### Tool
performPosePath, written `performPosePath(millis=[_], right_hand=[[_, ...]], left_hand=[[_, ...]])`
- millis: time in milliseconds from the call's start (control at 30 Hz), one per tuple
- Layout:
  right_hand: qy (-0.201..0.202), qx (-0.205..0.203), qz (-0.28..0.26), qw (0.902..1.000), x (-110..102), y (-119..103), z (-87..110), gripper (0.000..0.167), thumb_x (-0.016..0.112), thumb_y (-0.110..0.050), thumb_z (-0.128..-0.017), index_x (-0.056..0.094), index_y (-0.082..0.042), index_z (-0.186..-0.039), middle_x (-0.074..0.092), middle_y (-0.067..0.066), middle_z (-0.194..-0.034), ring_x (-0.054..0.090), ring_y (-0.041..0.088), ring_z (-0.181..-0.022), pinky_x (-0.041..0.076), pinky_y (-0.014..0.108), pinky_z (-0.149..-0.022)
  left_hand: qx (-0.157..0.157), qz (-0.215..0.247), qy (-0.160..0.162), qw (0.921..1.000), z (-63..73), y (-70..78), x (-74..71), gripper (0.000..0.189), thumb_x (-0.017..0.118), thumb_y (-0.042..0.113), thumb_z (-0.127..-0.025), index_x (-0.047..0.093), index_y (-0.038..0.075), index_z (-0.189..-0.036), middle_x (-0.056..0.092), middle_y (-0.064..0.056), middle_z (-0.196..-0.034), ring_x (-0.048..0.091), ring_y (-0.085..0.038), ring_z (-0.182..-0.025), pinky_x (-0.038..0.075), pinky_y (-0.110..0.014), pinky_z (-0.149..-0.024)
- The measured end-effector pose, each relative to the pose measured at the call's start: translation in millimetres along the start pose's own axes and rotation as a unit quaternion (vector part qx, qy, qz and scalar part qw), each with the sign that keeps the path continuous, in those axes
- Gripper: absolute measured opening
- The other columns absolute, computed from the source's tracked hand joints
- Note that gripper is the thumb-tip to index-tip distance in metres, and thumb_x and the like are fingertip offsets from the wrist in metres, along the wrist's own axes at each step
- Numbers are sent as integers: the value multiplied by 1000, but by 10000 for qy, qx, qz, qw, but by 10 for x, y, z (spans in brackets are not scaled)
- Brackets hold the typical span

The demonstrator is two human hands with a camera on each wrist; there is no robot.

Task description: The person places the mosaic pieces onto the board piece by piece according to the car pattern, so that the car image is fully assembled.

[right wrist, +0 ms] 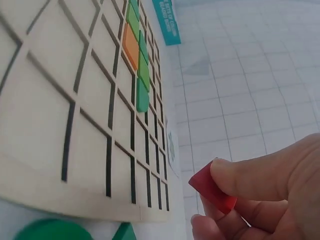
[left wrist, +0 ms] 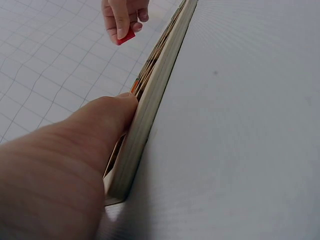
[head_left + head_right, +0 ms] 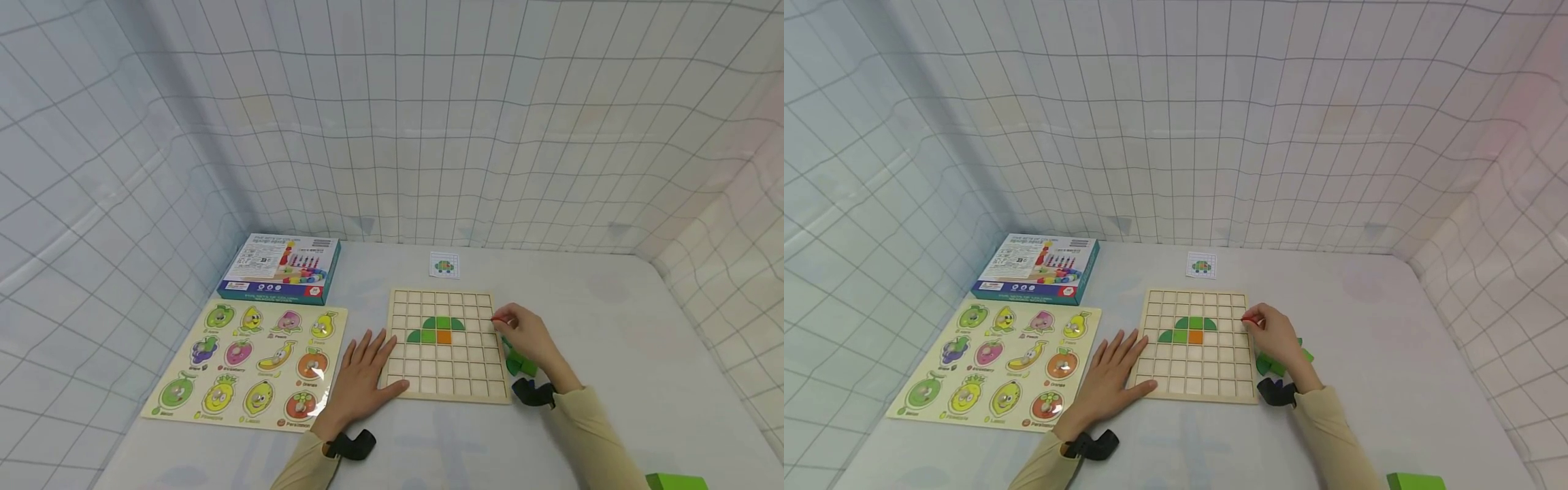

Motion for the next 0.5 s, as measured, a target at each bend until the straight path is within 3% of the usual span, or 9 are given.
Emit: performPosePath(millis=[200,367,500], right_hand=[[-162,-241,-233,9993,127,-83,-17,14,68,-10,-89,71,-2,-99,63,1,-82,49,17,-67,37,25,-49],[-324,-325,-353,9983,237,-141,-27,14,66,-10,-90,71,-2,-100,63,2,-89,50,16,-70,40,27,-55],[-397,-303,-460,9977,326,-187,-44,8,65,-9,-90,67,-4,-96,62,0,-84,51,16,-70,41,28,-58]], left_hand=[[-12,-5,-9,10000,-2,1,-5,82,57,60,-85,33,17,-150,26,-6,-154,12,-29,-142,4,-49,-111],[6,-5,11,10000,0,-6,-3,81,56,60,-85,33,17,-150,26,-6,-154,12,-29,-142,4,-49,-111],[21,6,9,10000,3,-8,1,81,56,60,-85,33,17,-150,26,-6,-154,12,-29,-142,4,-49,-111]])
Point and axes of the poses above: each hand's wrist, its own z-axis away from the middle knuckle, its own x-axis out of the palm, y = z × x, the point moved 3 cm from there along -z, towards the middle knuckle
